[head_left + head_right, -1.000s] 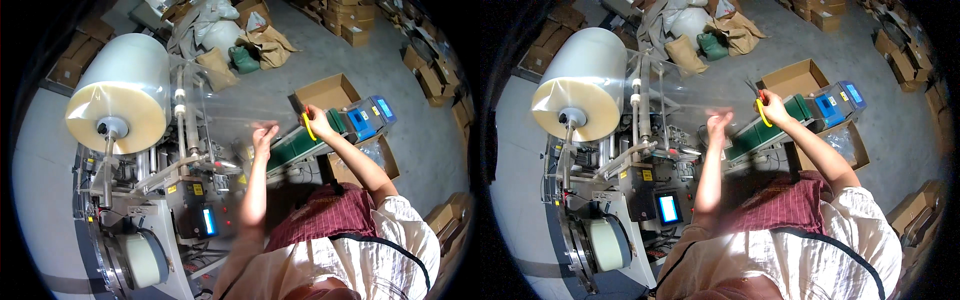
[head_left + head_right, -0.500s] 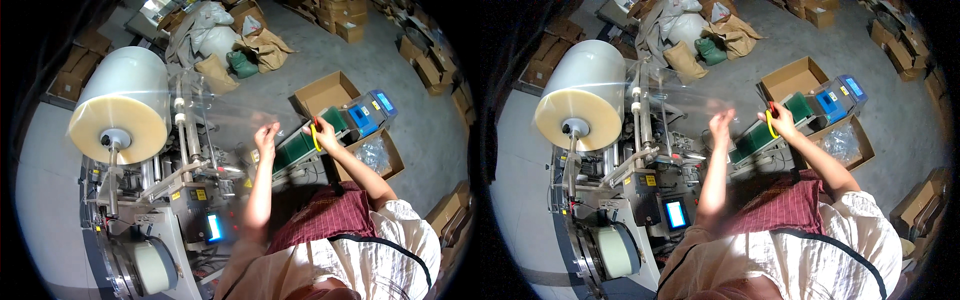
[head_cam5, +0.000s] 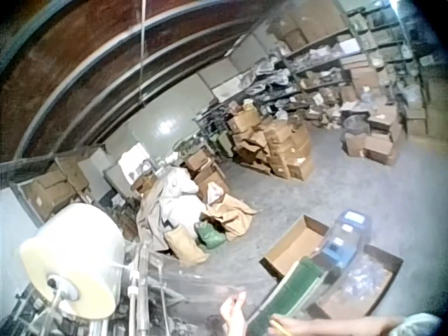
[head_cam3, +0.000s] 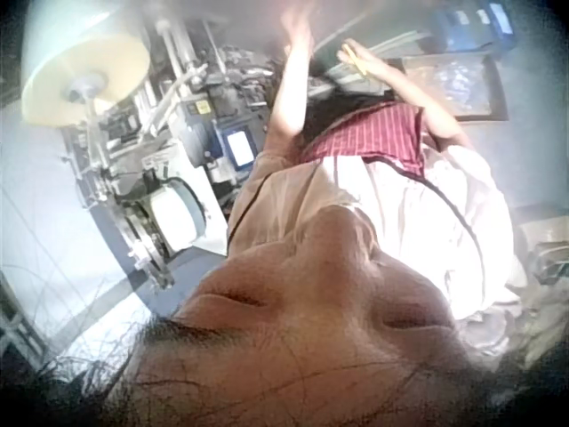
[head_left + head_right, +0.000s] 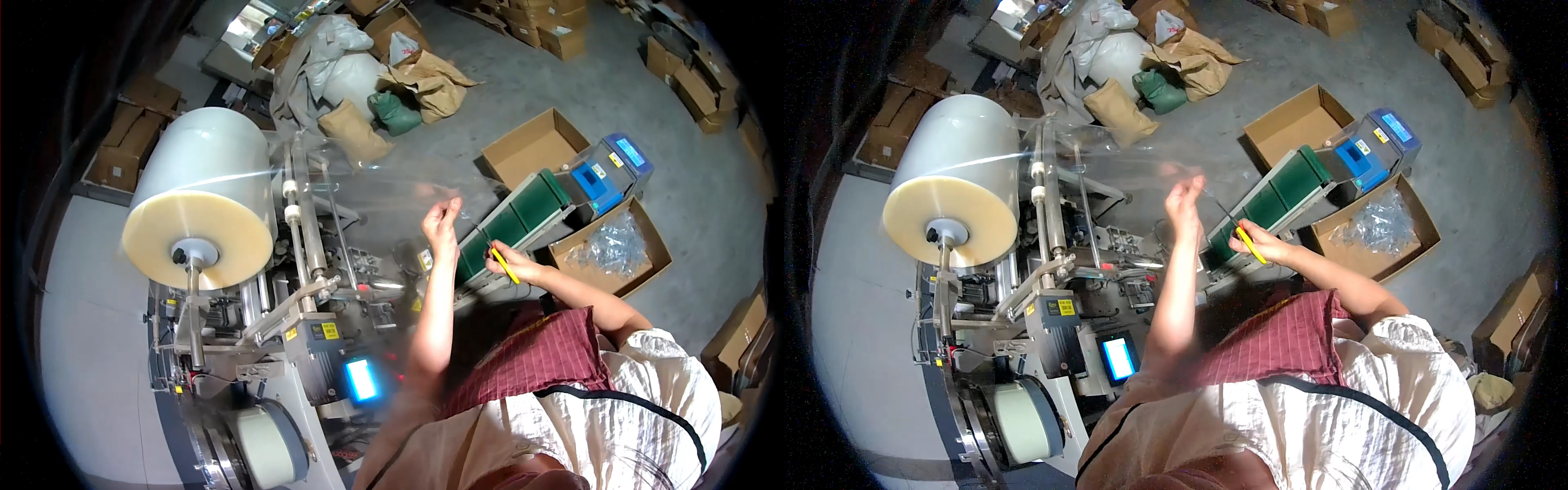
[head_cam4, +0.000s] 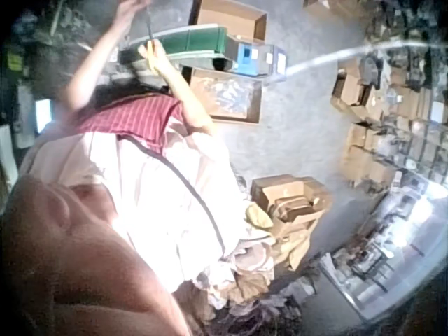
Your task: The person uses a piece of plastic film to collect items from a vibrating bowl feeder, cuts the film with shears to separate the package, and places it into a box.
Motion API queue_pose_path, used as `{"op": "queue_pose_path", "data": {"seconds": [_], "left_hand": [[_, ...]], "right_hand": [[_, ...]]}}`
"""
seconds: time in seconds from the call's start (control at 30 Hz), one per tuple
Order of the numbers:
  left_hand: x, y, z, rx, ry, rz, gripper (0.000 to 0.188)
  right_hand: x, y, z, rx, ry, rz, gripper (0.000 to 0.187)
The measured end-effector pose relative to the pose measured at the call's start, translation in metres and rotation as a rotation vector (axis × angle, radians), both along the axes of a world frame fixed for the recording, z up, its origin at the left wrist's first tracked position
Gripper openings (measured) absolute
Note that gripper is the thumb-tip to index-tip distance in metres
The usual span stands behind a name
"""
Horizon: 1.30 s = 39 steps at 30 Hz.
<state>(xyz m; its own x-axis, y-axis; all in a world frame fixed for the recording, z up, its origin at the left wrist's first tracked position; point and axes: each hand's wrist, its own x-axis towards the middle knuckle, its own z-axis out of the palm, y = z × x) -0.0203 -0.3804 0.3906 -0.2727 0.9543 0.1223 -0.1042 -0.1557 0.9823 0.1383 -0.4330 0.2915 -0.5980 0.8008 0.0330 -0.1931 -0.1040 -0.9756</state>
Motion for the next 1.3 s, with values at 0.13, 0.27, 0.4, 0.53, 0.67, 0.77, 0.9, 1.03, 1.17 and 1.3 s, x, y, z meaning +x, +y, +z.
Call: {"op": "queue_pose_path", "data": {"seconds": [0.13,0.27,0.4,0.53,0.67,0.77,0.9,1.03,1.17,1.3], "left_hand": [[0.006,0.001,0.000,-0.021,-0.036,-0.008,0.023],[0.017,0.005,0.001,0.007,-0.103,-0.003,0.020],[0.017,0.005,0.003,0.010,-0.090,-0.006,0.020],[0.017,0.004,0.005,-0.013,-0.085,0.000,0.020],[0.021,0.004,0.006,-0.024,-0.074,0.013,0.017],[0.017,0.003,0.002,-0.008,-0.111,0.018,0.016],[0.018,0.003,0.002,-0.020,-0.142,-0.009,0.015],[0.016,0.004,0.000,-0.024,-0.154,-0.014,0.014],[0.015,0.003,-0.001,-0.011,-0.168,-0.031,0.014],[0.008,0.002,-0.004,-0.016,-0.140,-0.026,0.015]], "right_hand": [[-0.005,0.000,0.023,-0.072,0.126,0.013,0.048],[-0.011,0.004,0.024,-0.122,0.216,-0.047,0.045],[-0.019,0.007,0.021,-0.136,0.279,-0.109,0.041],[-0.022,0.009,0.016,-0.095,0.296,-0.150,0.038],[-0.021,0.007,0.010,-0.076,0.243,-0.213,0.039],[-0.024,0.005,0.013,-0.033,0.152,-0.295,0.041],[-0.022,0.007,0.018,0.010,0.037,-0.357,0.044],[-0.023,0.007,0.021,0.012,0.022,-0.390,0.049],[-0.023,0.008,0.011,-0.002,-0.004,-0.391,0.049],[-0.022,0.007,0.007,0.004,-0.028,-0.384,0.049]]}}
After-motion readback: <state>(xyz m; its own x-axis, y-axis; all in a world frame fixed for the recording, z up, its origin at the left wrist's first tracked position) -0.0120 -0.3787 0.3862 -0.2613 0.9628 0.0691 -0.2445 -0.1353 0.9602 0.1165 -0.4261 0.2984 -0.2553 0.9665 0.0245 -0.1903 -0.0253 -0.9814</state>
